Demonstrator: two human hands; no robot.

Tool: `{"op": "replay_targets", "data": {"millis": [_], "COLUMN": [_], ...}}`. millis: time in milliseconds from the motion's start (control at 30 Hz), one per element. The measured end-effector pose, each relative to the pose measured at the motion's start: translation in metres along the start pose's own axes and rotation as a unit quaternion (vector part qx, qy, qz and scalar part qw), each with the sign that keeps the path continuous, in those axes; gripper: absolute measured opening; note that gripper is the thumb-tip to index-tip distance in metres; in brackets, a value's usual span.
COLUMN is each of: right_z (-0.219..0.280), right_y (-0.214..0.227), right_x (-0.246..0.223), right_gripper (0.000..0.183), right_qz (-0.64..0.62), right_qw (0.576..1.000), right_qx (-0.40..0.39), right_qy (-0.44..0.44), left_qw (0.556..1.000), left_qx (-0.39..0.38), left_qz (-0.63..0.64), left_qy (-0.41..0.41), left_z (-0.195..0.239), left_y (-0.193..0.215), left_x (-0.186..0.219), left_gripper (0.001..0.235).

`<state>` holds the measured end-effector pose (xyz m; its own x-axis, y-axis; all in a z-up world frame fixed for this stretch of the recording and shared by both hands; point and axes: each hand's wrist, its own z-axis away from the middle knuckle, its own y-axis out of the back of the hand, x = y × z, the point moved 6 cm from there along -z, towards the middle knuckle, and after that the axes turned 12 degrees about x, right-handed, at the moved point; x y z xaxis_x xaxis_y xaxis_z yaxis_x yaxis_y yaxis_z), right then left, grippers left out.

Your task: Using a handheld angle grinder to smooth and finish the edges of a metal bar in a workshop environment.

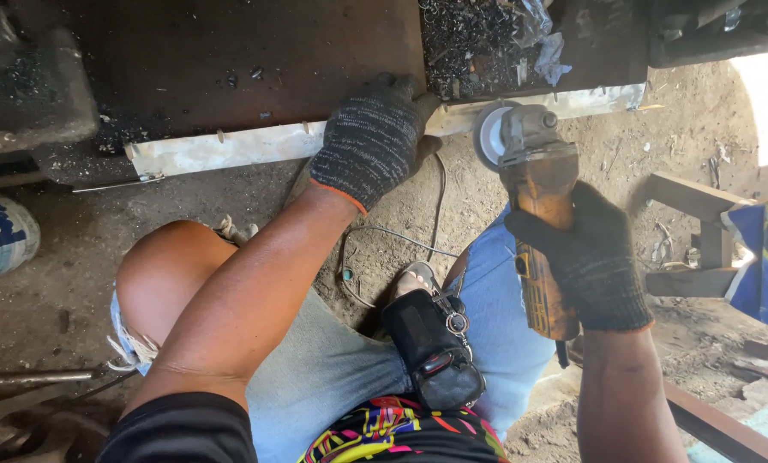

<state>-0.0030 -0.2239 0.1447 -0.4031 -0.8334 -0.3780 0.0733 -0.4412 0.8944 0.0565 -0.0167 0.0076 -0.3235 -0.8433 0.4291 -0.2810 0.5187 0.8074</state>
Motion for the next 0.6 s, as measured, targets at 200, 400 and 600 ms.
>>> {"op": "replay_targets", "data": {"millis": [200, 400, 600], "right_z": [0.002, 0.005, 0.006], "right_y": [0.005, 0.003, 0.004], "right_x": [0.0, -0.009, -0.017], "right_gripper": [0.03, 0.031, 0.033], "right_qz": [-0.02, -0.05, -0.011], "right_qw": [1.0, 0.999, 1.0], "right_qx": [0.003, -0.011, -0.018], "right_qy": [-0.008, -0.016, -0.003], "left_qw": [1.0, 1.0, 1.0], "left_qx": [-0.003, -0.014, -0.006], "left_qz": [0.007, 0.008, -0.009], "left_qy": [0.007, 0.004, -0.003], "left_z": [-0.003, -0.004, -0.002], "left_y": [0.009, 0.006, 0.004], "left_x": [0.001, 0.001, 0.001], "left_gripper": [0.049, 0.049, 0.053]}}
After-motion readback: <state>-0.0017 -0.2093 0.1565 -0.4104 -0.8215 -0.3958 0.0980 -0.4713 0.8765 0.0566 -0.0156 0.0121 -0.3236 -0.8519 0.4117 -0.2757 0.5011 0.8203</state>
